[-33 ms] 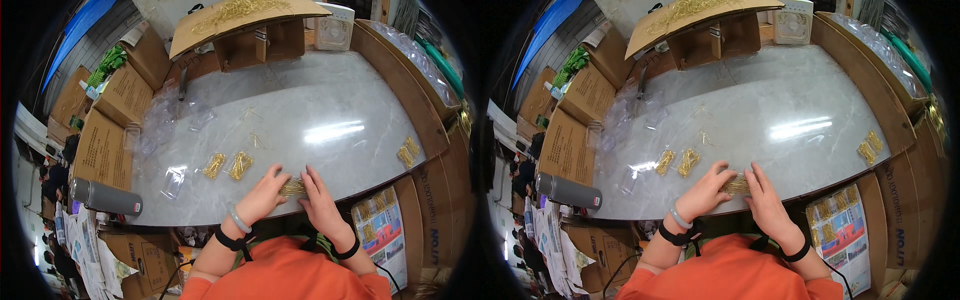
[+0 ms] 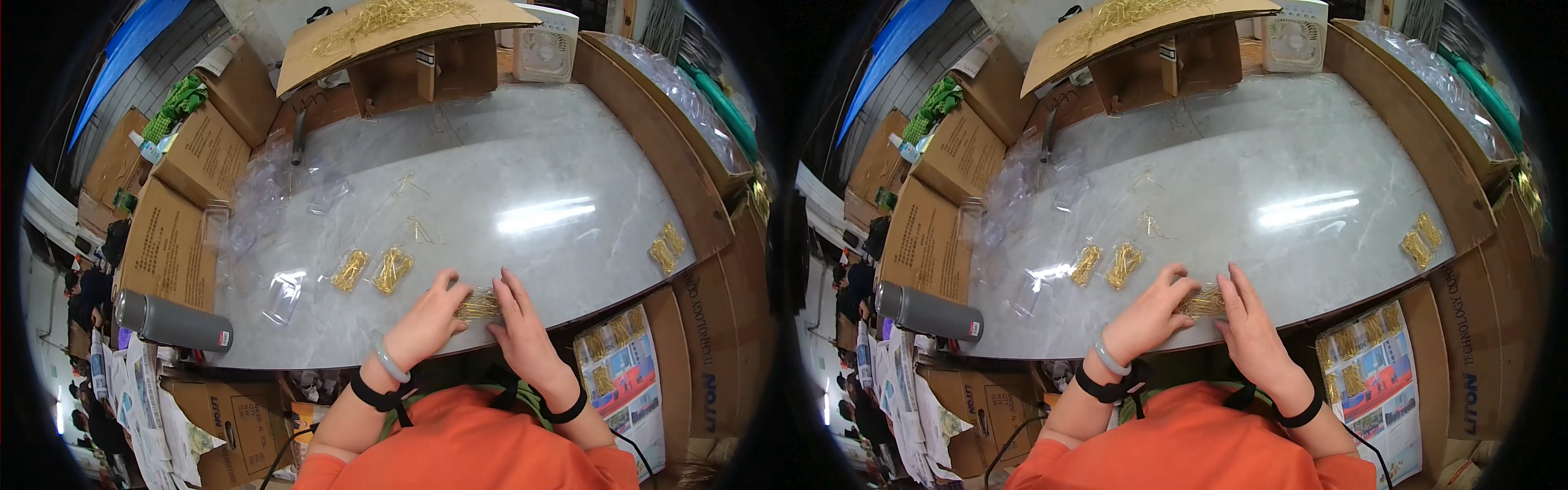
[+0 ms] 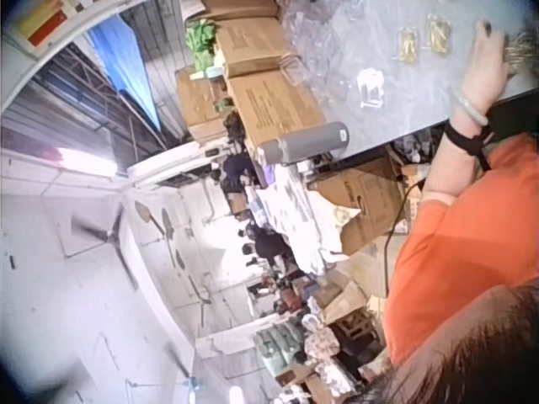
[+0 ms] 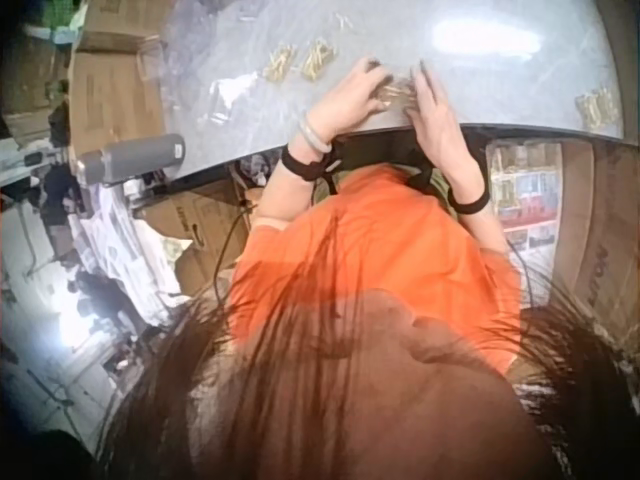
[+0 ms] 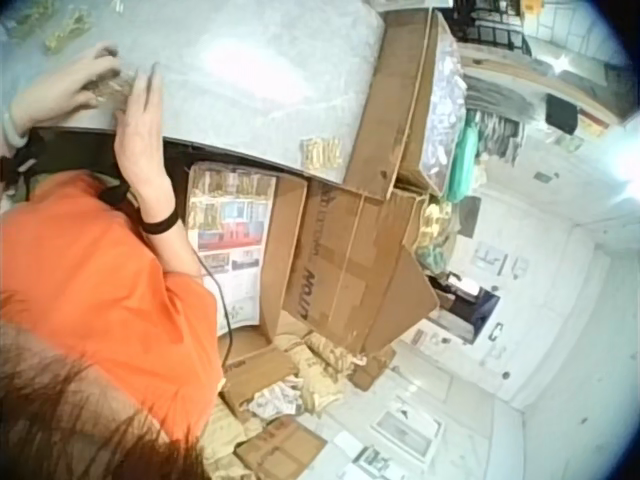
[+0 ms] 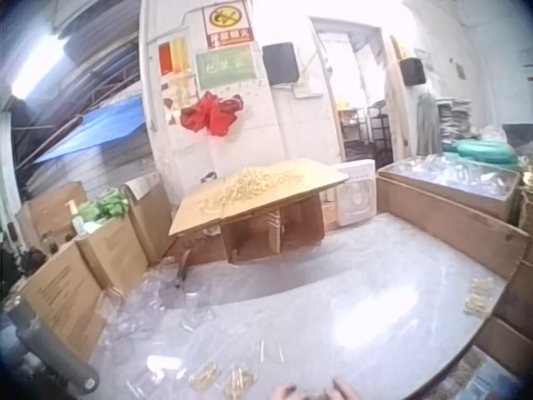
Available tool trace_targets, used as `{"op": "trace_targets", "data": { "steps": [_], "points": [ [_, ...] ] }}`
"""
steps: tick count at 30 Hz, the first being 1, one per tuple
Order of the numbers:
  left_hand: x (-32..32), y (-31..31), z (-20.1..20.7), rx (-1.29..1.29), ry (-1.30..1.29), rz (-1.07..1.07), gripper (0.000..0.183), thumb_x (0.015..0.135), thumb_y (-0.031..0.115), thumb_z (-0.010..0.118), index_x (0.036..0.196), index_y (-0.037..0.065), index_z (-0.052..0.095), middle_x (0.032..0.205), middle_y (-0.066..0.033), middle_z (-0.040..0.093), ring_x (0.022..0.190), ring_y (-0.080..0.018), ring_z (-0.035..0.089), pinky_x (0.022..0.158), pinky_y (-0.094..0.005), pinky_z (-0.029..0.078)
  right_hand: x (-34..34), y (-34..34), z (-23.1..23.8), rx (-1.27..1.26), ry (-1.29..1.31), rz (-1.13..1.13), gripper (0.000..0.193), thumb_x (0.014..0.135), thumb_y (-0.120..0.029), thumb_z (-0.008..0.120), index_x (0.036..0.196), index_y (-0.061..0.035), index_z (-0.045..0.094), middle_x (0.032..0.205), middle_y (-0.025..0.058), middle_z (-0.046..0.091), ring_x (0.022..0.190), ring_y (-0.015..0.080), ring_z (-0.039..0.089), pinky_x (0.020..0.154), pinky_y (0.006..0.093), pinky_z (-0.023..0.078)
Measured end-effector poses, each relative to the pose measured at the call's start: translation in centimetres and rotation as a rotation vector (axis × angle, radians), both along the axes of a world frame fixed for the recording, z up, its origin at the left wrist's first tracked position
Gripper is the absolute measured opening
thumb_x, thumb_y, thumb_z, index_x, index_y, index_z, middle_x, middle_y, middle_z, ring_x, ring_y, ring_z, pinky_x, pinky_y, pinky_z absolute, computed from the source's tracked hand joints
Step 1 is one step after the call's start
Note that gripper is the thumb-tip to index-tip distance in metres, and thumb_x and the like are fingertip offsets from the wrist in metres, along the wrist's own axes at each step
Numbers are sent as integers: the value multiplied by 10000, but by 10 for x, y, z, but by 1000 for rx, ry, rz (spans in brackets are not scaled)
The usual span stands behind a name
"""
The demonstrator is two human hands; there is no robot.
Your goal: Sorting and bagging small gold-colored metal wires at a workstation.
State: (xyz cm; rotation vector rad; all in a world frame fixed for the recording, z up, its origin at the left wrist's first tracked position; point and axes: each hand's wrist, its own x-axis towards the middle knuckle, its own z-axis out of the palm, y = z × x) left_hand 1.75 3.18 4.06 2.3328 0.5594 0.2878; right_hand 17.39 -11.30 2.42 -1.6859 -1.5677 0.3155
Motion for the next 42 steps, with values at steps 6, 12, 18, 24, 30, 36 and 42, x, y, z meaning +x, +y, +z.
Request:
{"op": "trace_targets", "data": {
  "steps": [6, 12, 18, 24, 30, 36, 42],
  "points": [
    [-3, -25, -6, 70, -46, 150, 453, 835, -32, 719, 1262, -24, 569, 1238, -224, 524, 1101, -422, 580, 936, -453, 498, -10, 14, -13, 24, -86, 113, 678, 866, 138, 575, 1490, 102, 312, 1558, 325, 320, 1401, 496, 395, 1157, 498, 390],
    [-3, -41, -22, 201, -92, 234, 432, 872, -55, 658, 1294, -36, 564, 1230, -218, 531, 1081, -419, 572, 926, -455, 495, -6, 15, -8, -10, -368, 122, 545, 846, 55, 547, 1388, 92, 496, 1481, 277, 453, 1388, 438, 444, 1148, 471, 412],
    [-17, -43, -28, 252, -228, 307, 343, 940, 5, 633, 1276, -50, 594, 1184, -206, 584, 984, -345, 649, 834, -390, 543, -8, 15, -10, 54, -351, 60, 428, 872, 19, 556, 1296, 72, 576, 1405, 212, 546, 1333, 399, 511, 1122, 454, 442],
    [-85, -3, -14, -635, -280, 805, 310, 1038, 176, 592, 1165, -106, 624, 898, -165, 675, 627, -219, 695, 549, -310, 576, -7, 15, -12, 63, -383, 53, 422, 866, 42, 544, 1285, 73, 583, 1410, 203, 547, 1332, 394, 509, 1119, 457, 443],
    [-78, 41, -9, -822, -243, 806, 371, 1034, 231, 596, 1103, -134, 604, 863, -186, 665, 618, -229, 699, 506, -313, 583, -9, 17, -10, 41, -378, 64, 428, 857, 60, 545, 1283, 64, 584, 1404, 190, 553, 1335, 391, 508, 1125, 463, 436],
    [-79, 26, -7, -868, -354, 787, 295, 1042, 189, 577, 1031, -104, 609, 921, -172, 676, 741, -235, 726, 613, -322, 618, -7, 18, -8, 65, -363, 56, 431, 848, 62, 549, 1276, 52, 589, 1371, 185, 577, 1317, 392, 527, 1125, 470, 436],
    [-114, -41, 12, -1116, -342, 643, 231, 1049, 136, 559, 1059, -86, 622, 1006, -135, 683, 941, -230, 724, 884, -329, 602, -5, 17, -10, 82, -349, 66, 425, 848, 60, 545, 1271, 49, 590, 1369, 186, 578, 1315, 390, 533, 1131, 478, 433]
  ]
}}
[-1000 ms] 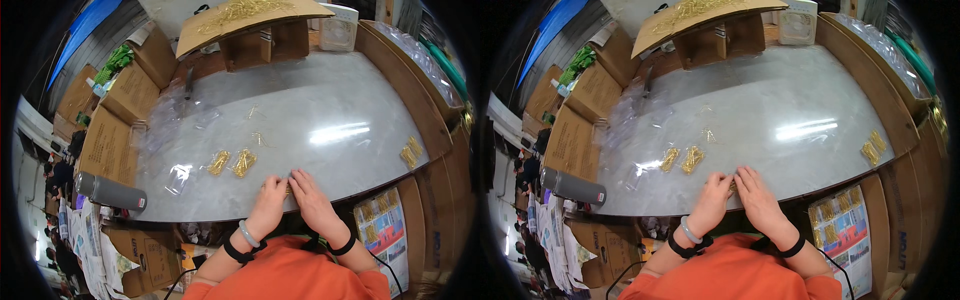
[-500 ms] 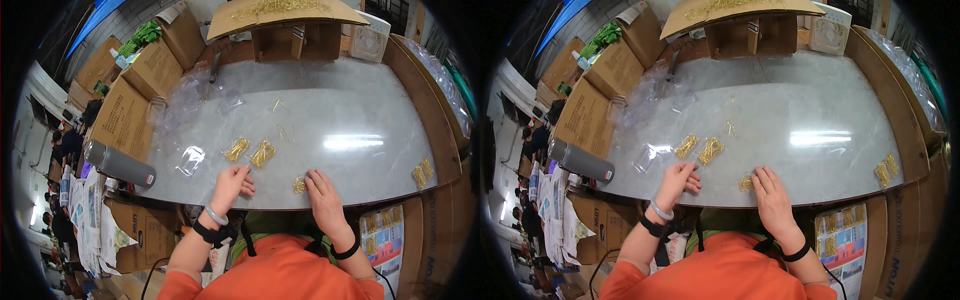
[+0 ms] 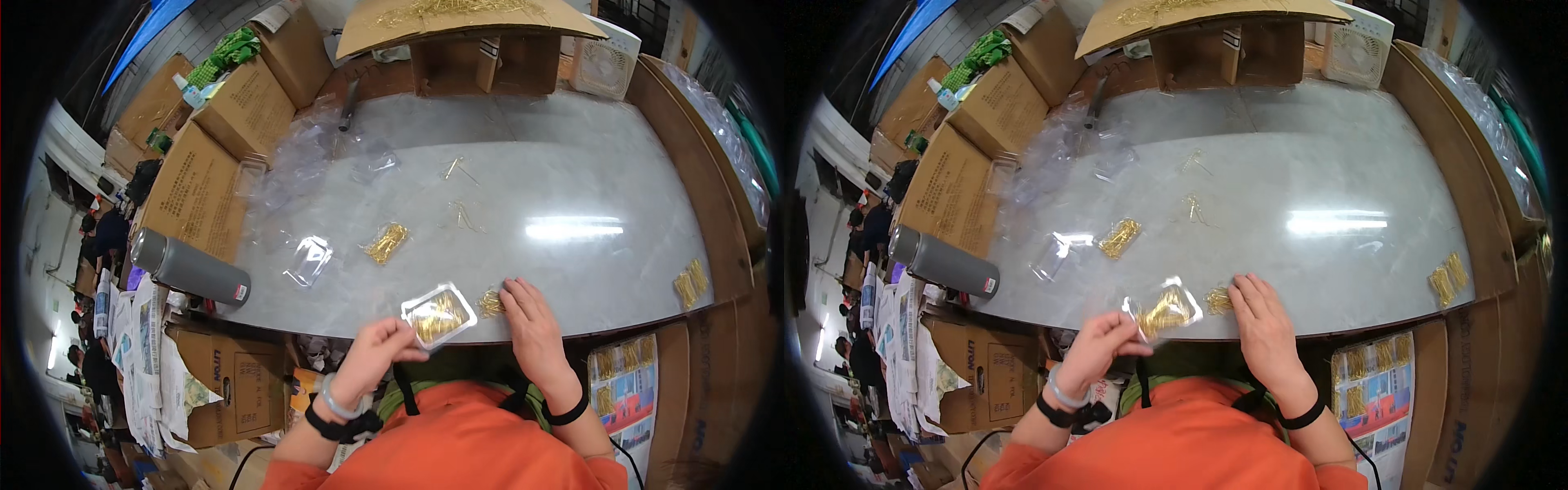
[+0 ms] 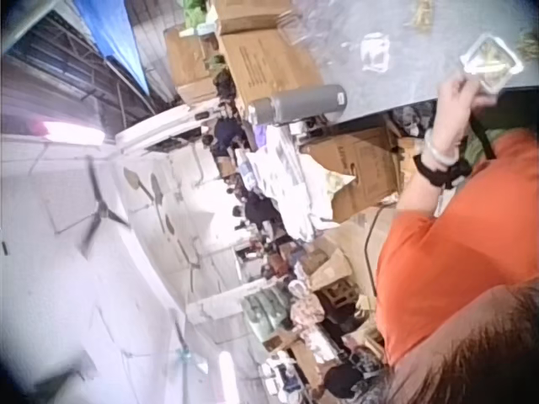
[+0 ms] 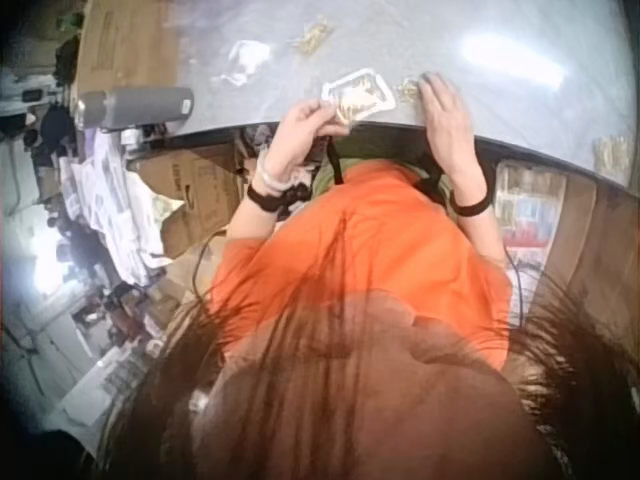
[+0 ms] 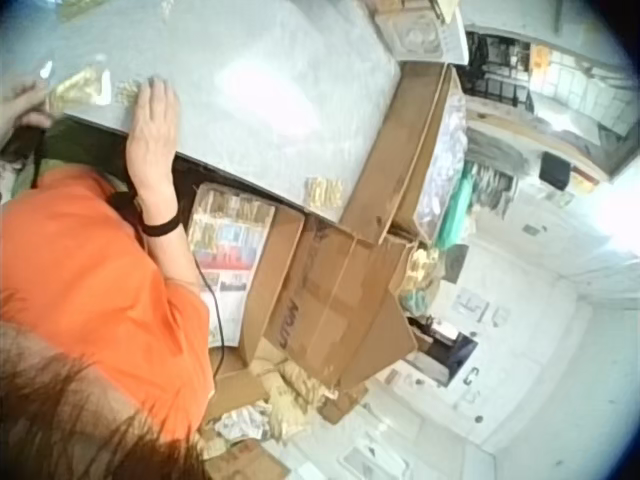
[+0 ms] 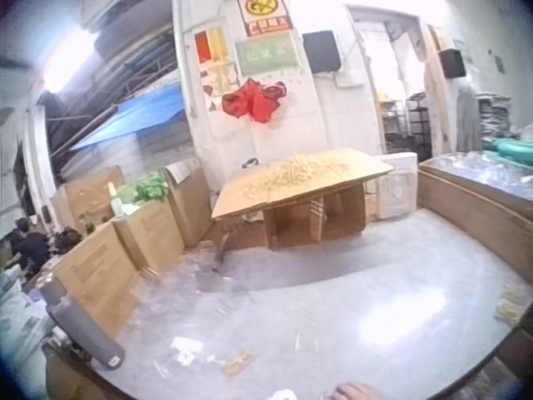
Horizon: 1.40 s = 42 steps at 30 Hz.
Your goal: Sorting and bagging small gold-colored metal wires at a workstation.
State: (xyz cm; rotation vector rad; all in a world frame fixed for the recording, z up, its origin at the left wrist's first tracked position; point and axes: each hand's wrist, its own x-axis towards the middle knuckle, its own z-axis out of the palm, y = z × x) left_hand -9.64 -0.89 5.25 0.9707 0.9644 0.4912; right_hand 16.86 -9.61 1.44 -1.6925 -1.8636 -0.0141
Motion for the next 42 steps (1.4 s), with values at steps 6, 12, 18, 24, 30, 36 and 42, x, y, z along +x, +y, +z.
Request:
{"op": "trace_targets", "data": {
  "steps": [6, 12, 18, 24, 30, 36, 42],
  "points": [
    [-16, -40, -25, -265, -97, -291, 145, 1048, 101, 576, 1045, -30, 638, 1025, -54, 649, 949, -146, 680, 921, -318, 590, -3, 0, -4, -55, -31, -6, 434, 856, 60, 539, 1288, 54, 578, 1377, 197, 570, 1331, 386, 520, 1159, 482, 405],
    [-3, -40, -66, -355, -92, -349, 159, 1062, 109, 553, 1074, -29, 630, 1134, -102, 676, 1009, -180, 703, 957, -312, 583, -4, 1, -4, -59, -31, 30, 457, 859, 61, 530, 1315, 51, 566, 1391, 200, 559, 1351, 390, 503, 1165, 492, 393],
    [7, -49, -73, -316, -329, -163, 174, 1082, 107, 502, 1097, -32, 605, 1226, -123, 652, 1141, -202, 656, 1041, -389, 560, -23, -29, 3, -131, -4, 217, 450, 847, -13, 578, 1292, 53, 582, 1405, 202, 555, 1359, 387, 506, 1159, 496, 397],
    [3, -59, -62, -304, -295, -167, 160, 1079, 109, 513, 1069, -32, 587, 1181, -109, 648, 1089, -192, 669, 1008, -353, 571, -39, -50, 4, -152, -24, 336, 403, 873, -66, 620, 1258, 54, 623, 1443, 189, 542, 1381, 372, 496, 1176, 510, 384],
    [-3, -59, -19, -78, -243, -258, 157, 1080, 133, 529, 1050, -13, 577, 1104, -60, 626, 1028, -150, 660, 951, -304, 558, -43, -44, 21, -54, 239, 393, 417, 848, -11, 701, 1258, 13, 631, 1363, 175, 610, 1300, 390, 571, 1119, 517, 451],
    [25, -2, -15, 107, -260, -263, 182, 1084, 156, 526, 1054, -13, 586, 1046, -37, 619, 948, -129, 656, 898, -294, 562, -34, 3, 18, 127, 227, 267, 326, 877, 9, 689, 1199, -16, 646, 1242, 159, 661, 1219, 378, 621, 1069, 495, 499],
    [39, 21, -14, 814, 464, -296, 351, 997, 259, 655, 1180, -33, 583, 1192, -152, 620, 1067, -309, 636, 957, -406, 500, -29, 20, 4, 112, 286, 192, 329, 885, 58, 669, 1201, -27, 639, 1184, 159, 652, 1174, 382, 619, 1029, 462, 509]
  ]
}}
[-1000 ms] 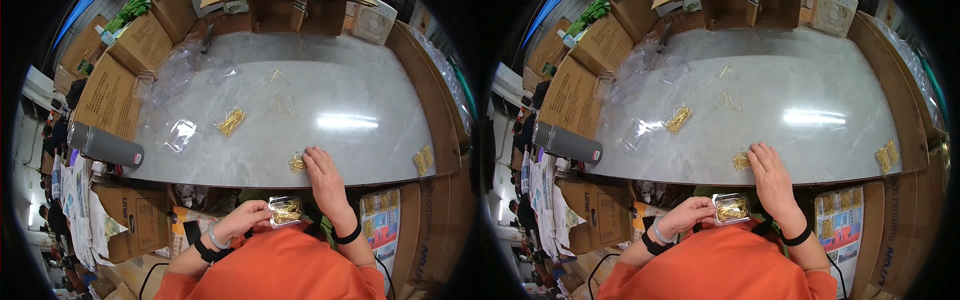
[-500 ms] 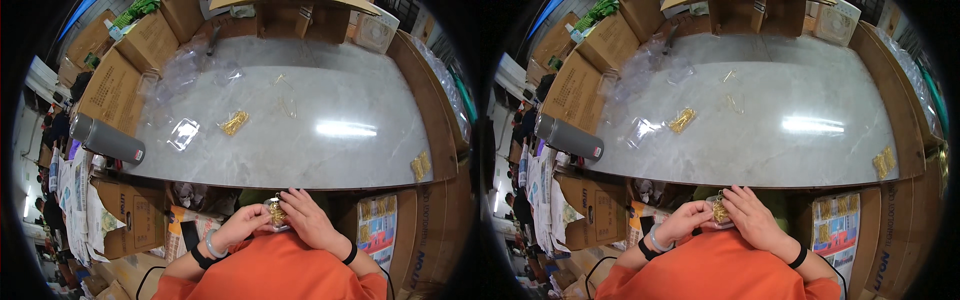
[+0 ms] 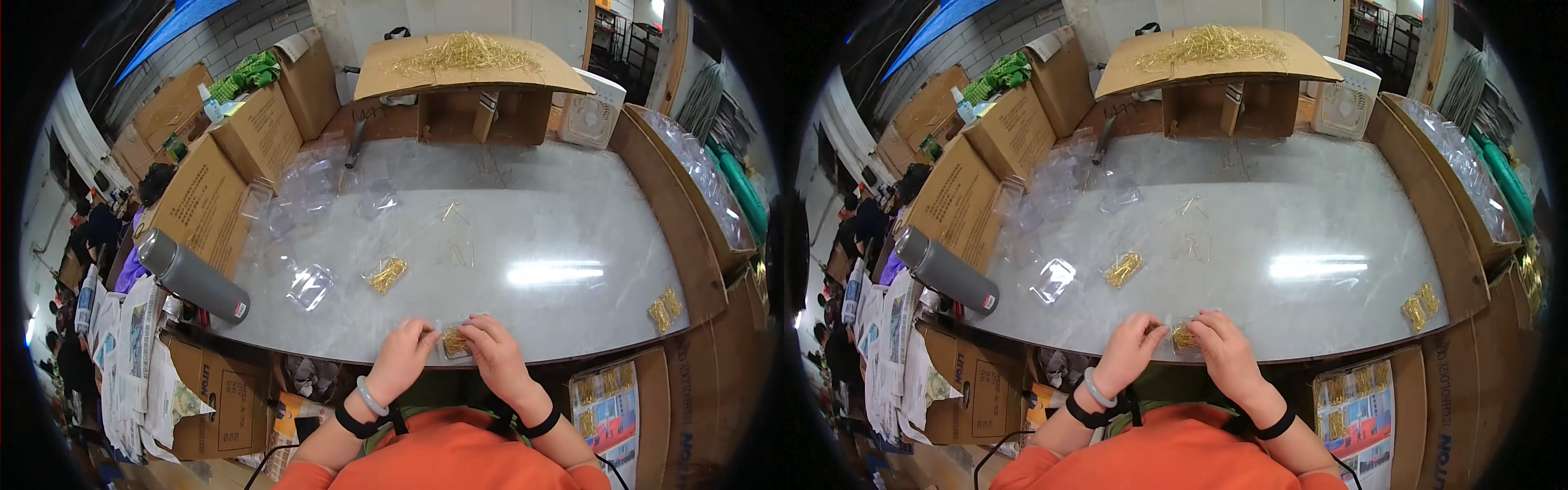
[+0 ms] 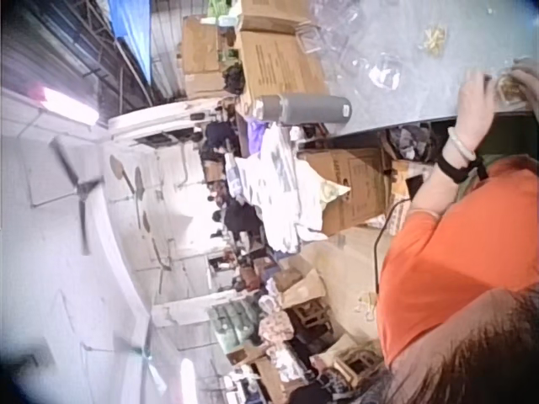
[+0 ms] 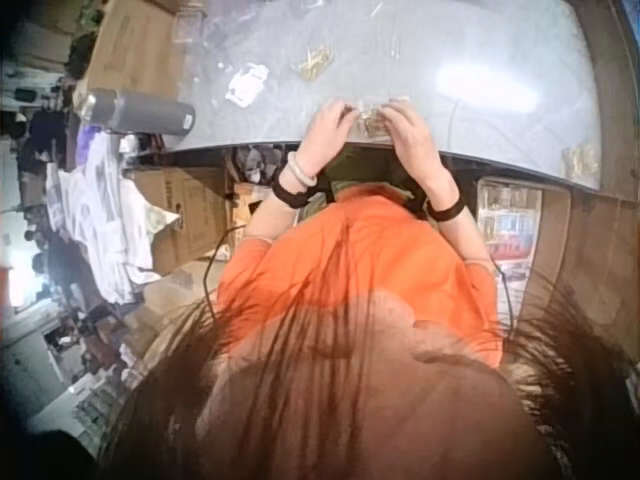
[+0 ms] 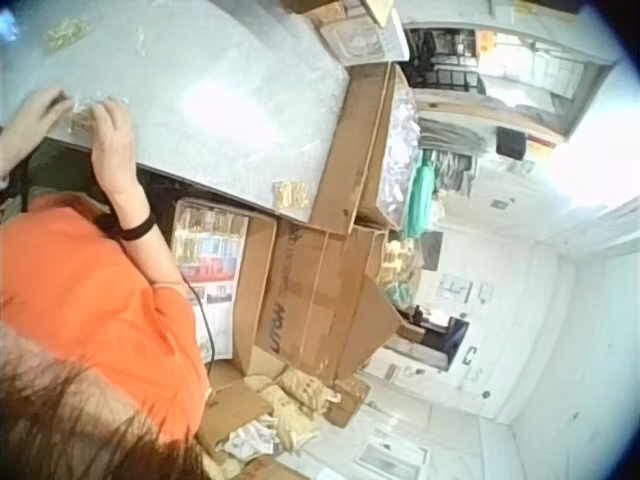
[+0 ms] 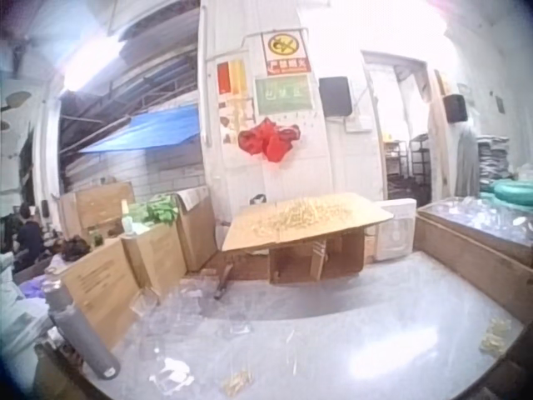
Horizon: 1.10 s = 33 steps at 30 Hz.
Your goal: Sorting and bagging small gold-colored metal wires at a workstation.
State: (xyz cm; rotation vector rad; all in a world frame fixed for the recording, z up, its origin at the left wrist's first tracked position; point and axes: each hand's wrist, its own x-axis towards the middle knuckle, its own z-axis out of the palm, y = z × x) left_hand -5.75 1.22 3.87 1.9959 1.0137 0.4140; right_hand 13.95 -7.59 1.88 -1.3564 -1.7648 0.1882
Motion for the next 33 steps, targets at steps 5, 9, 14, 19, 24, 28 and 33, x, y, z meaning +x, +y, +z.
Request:
{"op": "trace_targets", "data": {
  "steps": [5, 9, 14, 19, 24, 28, 33],
  "points": [
    [8, -12, -21, 657, 97, -117, 620, 943, 427, 676, 1392, 26, 529, 1554, -191, 411, 1460, -400, 337, 1180, -558, 265, 3, 3, 8, -74, 85, 89, 437, 848, 89, 649, 1264, -31, 591, 1248, 183, 597, 1150, 385, 604, 958, 441, 531],
    [13, -14, -21, 649, 124, -172, 575, 958, 418, 656, 1367, 29, 546, 1596, -189, 367, 1504, -396, 280, 1197, -582, 230, 16, 6, 14, -175, 158, 203, 445, 864, 80, 655, 1284, -49, 583, 1264, 178, 591, 1135, 387, 604, 949, 435, 530],
    [10, -15, -26, 582, -62, -138, 448, 965, 334, 674, 1279, 25, 591, 1553, -214, 416, 1457, -444, 356, 1189, -588, 272, 21, 0, 12, -104, 136, -24, 430, 874, 18, 704, 1282, -45, 585, 1262, 171, 594, 1173, 389, 593, 975, 434, 512],
    [22, -27, -29, 560, -138, -93, 362, 979, 213, 649, 1248, -16, 572, 1467, -241, 476, 1411, -455, 409, 1164, -550, 345, 19, -25, -1, -156, 92, -204, 514, 884, -64, 732, 1357, -3, 542, 1384, 207, 547, 1283, 416, 532, 1072, 499, 447],
    [26, -29, -33, 581, -110, -90, 358, 995, 187, 617, 1268, -36, 556, 1447, -248, 481, 1396, -472, 415, 1155, -533, 368, -4, -37, 4, -181, -45, -65, 705, 933, -122, 695, 1532, 18, 349, 1489, 249, 472, 1427, 450, 412, 1187, 577, 294],
    [25, -28, -29, 585, -120, -99, 389, 991, 211, 627, 1273, -46, 553, 1449, -257, 473, 1396, -476, 413, 1153, -535, 369, 4, -34, 2, -120, -25, -231, 612, 890, -85, 727, 1442, 3, 477, 1410, 224, 544, 1329, 434, 499, 1135, 532, 365],
    [28, -27, -29, 595, -96, -97, 424, 976, 227, 647, 1280, -51, 547, 1455, -264, 463, 1396, -470, 412, 1163, -535, 357, -1, -27, 2, -83, 150, -453, 454, 822, -18, 751, 1261, -39, 642, 1190, 143, 685, 1104, 350, 605, 980, 447, 453]
  ]
}}
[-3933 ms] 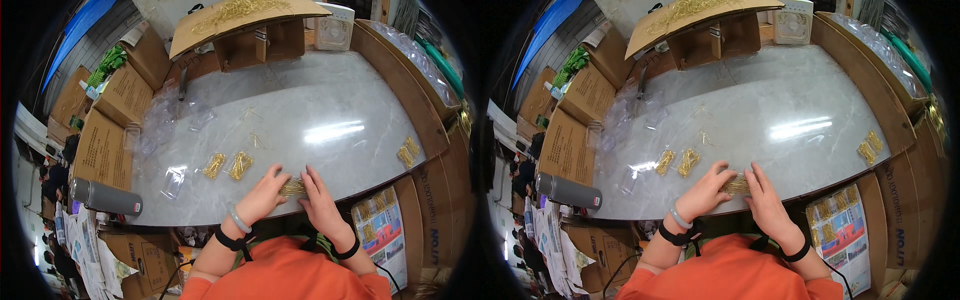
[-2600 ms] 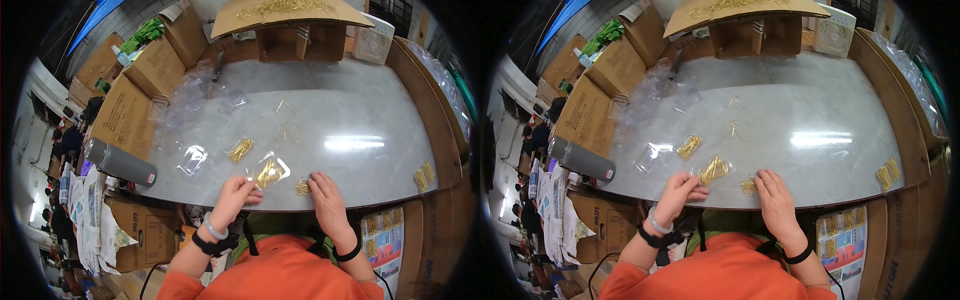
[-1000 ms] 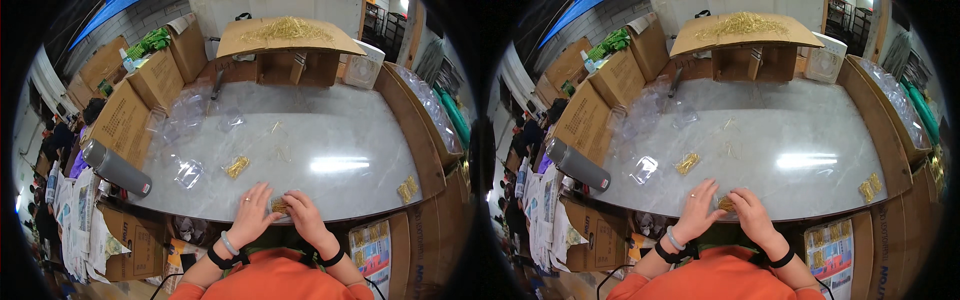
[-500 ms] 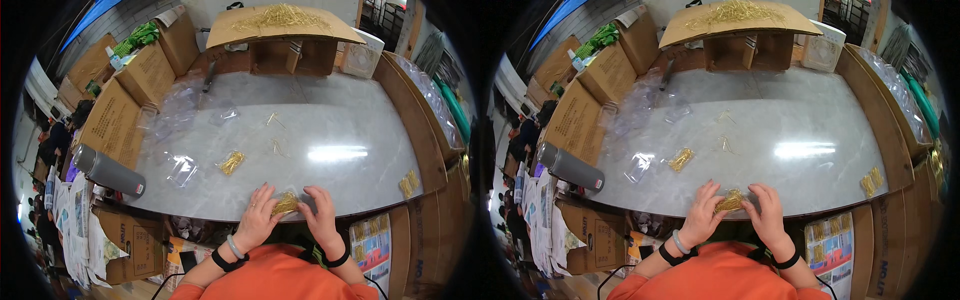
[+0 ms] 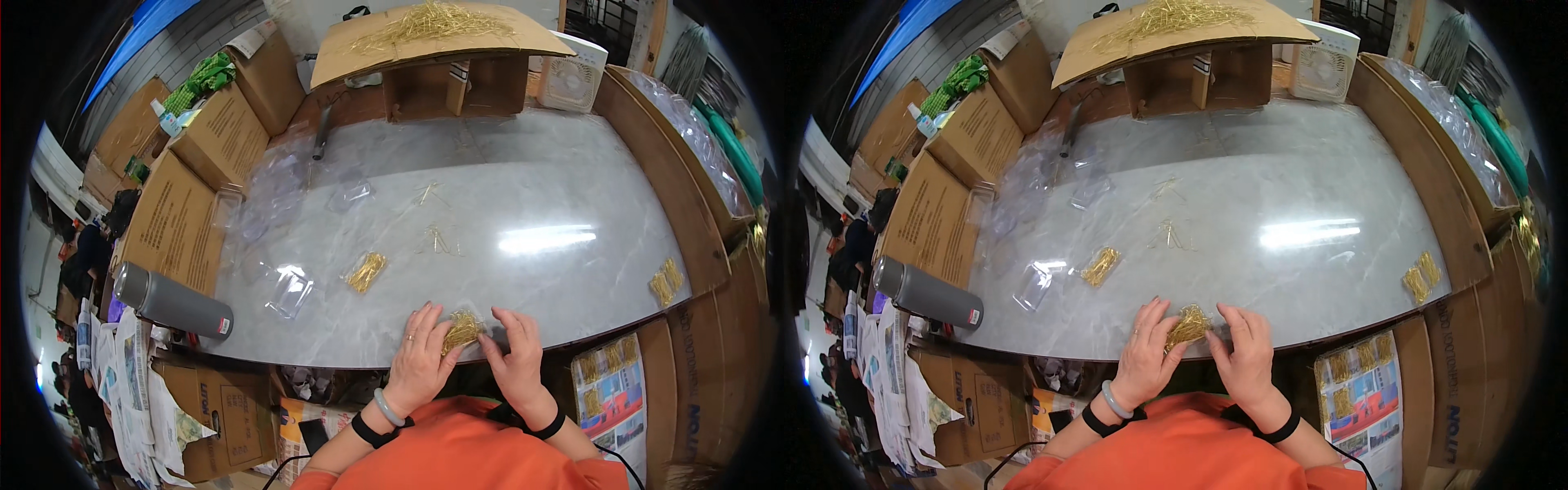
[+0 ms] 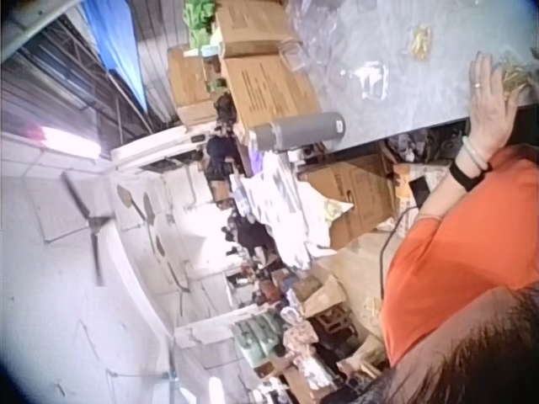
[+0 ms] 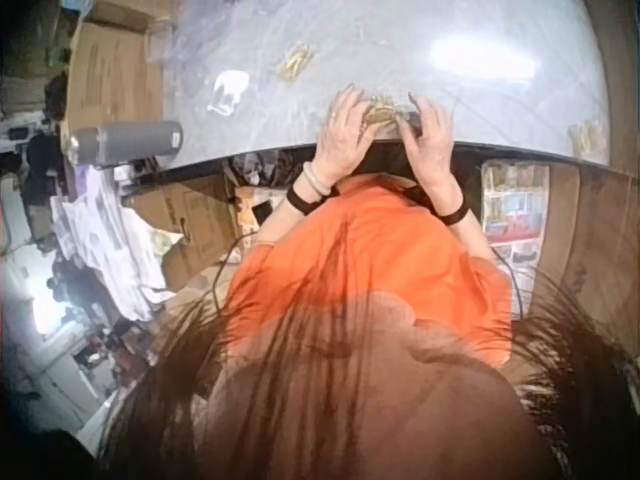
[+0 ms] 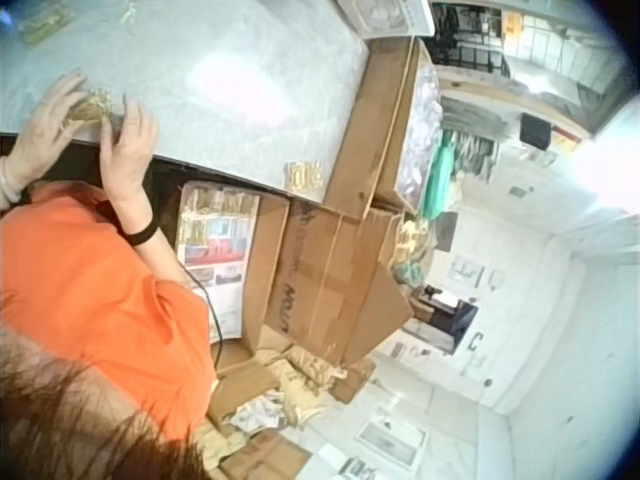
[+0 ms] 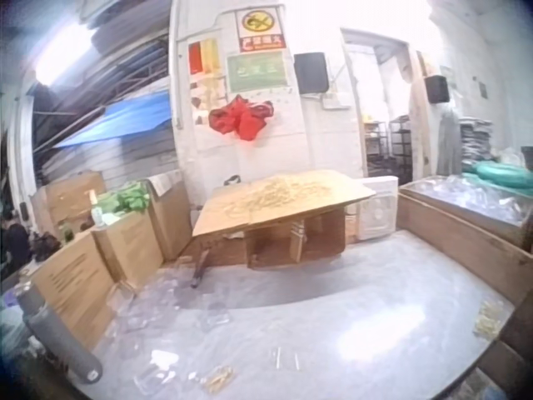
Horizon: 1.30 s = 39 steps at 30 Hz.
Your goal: Sorting and bagging small gold-colored metal wires at a workstation.
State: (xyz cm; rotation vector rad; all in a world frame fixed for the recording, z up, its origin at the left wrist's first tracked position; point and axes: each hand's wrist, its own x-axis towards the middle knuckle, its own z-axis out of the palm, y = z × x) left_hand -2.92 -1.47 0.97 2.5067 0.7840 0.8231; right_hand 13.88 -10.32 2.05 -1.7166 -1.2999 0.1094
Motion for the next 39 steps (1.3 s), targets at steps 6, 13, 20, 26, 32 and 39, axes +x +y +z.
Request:
{"op": "trace_targets", "data": {
  "steps": [6, 13, 20, 26, 32, 39],
  "points": [
    [0, 0, -1, 32, 35, 7, 428, 964, 200, 652, 1296, -46, 538, 1463, -265, 453, 1394, -464, 411, 1170, -533, 348, -5, 5, 4, 93, -462, 134, 442, 822, 15, 716, 1252, -66, 653, 1121, 76, 709, 1079, 292, 617, 929, 402, 458],
    [-1, -2, -1, 2, 6, 37, 443, 965, 205, 661, 1307, -46, 535, 1475, -267, 423, 1385, -463, 419, 1127, -506, 401, -6, 10, 0, 99, -271, 114, 429, 849, 28, 684, 1272, -25, 638, 1108, 138, 700, 1094, 325, 622, 961, 458, 452],
    [-4, -1, -4, -21, -35, 52, 467, 948, 216, 690, 1298, -51, 536, 1446, -267, 434, 1353, -456, 445, 1111, -495, 413, -7, 15, -3, 62, 37, 30, 357, 870, -17, 690, 1224, -27, 643, 1075, 148, 661, 1042, 354, 612, 900, 435, 478],
    [-6, 0, -6, -34, -53, 47, 483, 935, 225, 708, 1292, -58, 547, 1424, -255, 468, 1310, -448, 489, 1078, -484, 440, 4, 28, 13, -145, 103, 41, 98, 871, -65, 694, 956, -20, 674, 895, 138, 650, 804, 317, 664, 704, 409, 536],
    [-7, 2, -5, -27, -53, 23, 506, 931, 231, 715, 1310, -55, 542, 1418, -243, 479, 1297, -434, 505, 1067, -475, 452, 11, 33, 14, -231, 69, 17, 66, 861, -87, 690, 897, -32, 682, 836, 140, 665, 736, 326, 669, 666, 415, 538],
    [-9, 4, -7, -23, -32, 14, 512, 928, 220, 713, 1324, -50, 531, 1419, -240, 476, 1309, -435, 497, 1069, -476, 454, 8, 32, 14, -185, 101, 65, 100, 895, -117, 700, 924, -22, 698, 860, 149, 675, 732, 336, 667, 668, 420, 527]
  ]
}}
